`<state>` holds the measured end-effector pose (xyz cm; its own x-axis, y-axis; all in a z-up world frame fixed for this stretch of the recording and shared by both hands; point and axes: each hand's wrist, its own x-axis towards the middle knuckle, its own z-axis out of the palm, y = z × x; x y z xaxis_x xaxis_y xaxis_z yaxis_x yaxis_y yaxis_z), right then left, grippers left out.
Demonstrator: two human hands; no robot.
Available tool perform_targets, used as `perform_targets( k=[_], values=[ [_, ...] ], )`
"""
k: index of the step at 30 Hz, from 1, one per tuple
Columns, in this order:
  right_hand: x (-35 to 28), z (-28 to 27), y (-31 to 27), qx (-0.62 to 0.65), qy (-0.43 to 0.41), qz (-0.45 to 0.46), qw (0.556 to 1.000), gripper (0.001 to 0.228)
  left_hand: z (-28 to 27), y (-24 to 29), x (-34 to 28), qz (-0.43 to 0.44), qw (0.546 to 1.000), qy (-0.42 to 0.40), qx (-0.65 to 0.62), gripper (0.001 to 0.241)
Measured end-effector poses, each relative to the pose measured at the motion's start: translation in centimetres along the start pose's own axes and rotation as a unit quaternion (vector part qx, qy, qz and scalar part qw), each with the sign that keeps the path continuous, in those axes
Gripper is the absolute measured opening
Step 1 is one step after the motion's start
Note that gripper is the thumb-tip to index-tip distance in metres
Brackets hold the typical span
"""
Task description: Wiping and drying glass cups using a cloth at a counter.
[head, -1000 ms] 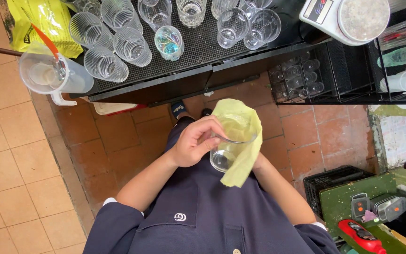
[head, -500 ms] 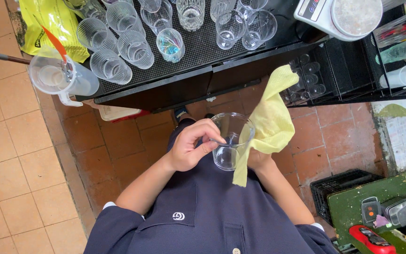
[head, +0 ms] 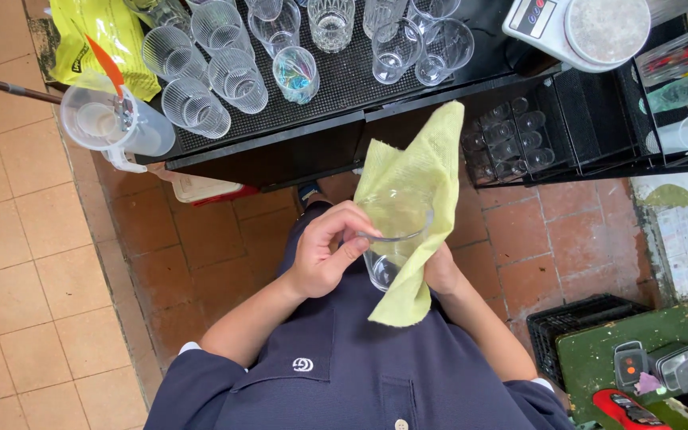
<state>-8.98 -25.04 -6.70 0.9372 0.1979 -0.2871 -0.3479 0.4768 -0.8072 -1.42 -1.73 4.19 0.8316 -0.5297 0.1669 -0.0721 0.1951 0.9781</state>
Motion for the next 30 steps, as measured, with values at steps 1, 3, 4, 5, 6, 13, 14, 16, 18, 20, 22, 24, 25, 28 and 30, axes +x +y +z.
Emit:
perform_targets(
  k=[1,3,4,5,6,13,14,16,18,20,22,24,25,28,30],
  values=[
    [0.1,0.5,-0.7,0.001,0.002,0.000,1.000,0.069,-0.1,-0.1,0.0,-0.001,1.000,-0.001,-0.001,0.009],
    [0.1,1.3,-2.2,-0.057,-0.080,-0.059,0.993,0.071,-0.1,-0.5,0.0,-0.011,0.998,0.009,-0.057,0.008],
    [0.0,1.4,-2.5,-0.057,-0.078,-0.060,0.994,0.071,-0.1,-0.9,0.2,-0.012,0.998,0.007,-0.058,0.008],
    [-0.1,1.4,-2.7,-0.032,-0.121,-0.028,0.992,0.070,-0.1,-1.4,0.4,-0.009,0.993,-0.014,-0.113,0.009],
    [-0.2,1.5,-3.0,-0.006,-0.165,0.004,0.986,0.070,-0.2,-1.8,0.6,-0.007,0.985,-0.033,-0.169,0.009],
    [-1.6,4.3,-6.2,-0.053,0.003,0.124,0.991,0.062,-0.5,0.6,3.3,-0.018,0.980,-0.129,-0.154,0.009],
    [-1.7,4.6,-6.7,-0.018,0.022,0.141,0.990,0.064,-0.7,1.2,3.8,0.024,0.987,-0.140,-0.069,0.011],
    [-1.3,4.6,-7.1,0.018,0.041,0.158,0.986,0.067,-1.1,1.8,4.3,0.063,0.986,-0.151,0.017,0.013],
    [-0.4,3.9,-6.8,0.143,-0.140,0.117,0.973,0.078,-1.6,1.8,4.4,0.092,0.981,-0.163,0.055,0.016],
    [-0.3,2.1,-5.3,0.098,-0.201,0.090,0.970,0.080,-1.5,1.4,4.1,0.096,0.982,-0.150,0.069,0.015],
    [-0.2,1.6,-4.7,0.052,-0.260,0.061,0.962,0.082,-1.4,1.3,4.0,0.099,0.982,-0.138,0.082,0.015],
    [-0.2,2.4,-5.0,-0.092,-0.158,0.031,0.983,0.083,-1.2,1.3,4.0,0.099,0.983,-0.093,0.124,0.016],
    [-0.1,2.7,-5.1,-0.091,-0.156,0.031,0.983,0.083,-0.9,1.5,3.9,0.098,0.983,-0.095,0.123,0.016],
    [-0.1,3.5,-4.7,-0.179,-0.070,-0.050,0.980,0.082,-0.1,2.1,3.6,0.082,0.981,-0.056,0.169,0.017],
    [-0.3,3.6,-4.0,-0.219,-0.005,-0.075,0.973,0.077,0.7,2.7,3.4,0.071,0.972,-0.023,0.224,0.016]
  ],
)
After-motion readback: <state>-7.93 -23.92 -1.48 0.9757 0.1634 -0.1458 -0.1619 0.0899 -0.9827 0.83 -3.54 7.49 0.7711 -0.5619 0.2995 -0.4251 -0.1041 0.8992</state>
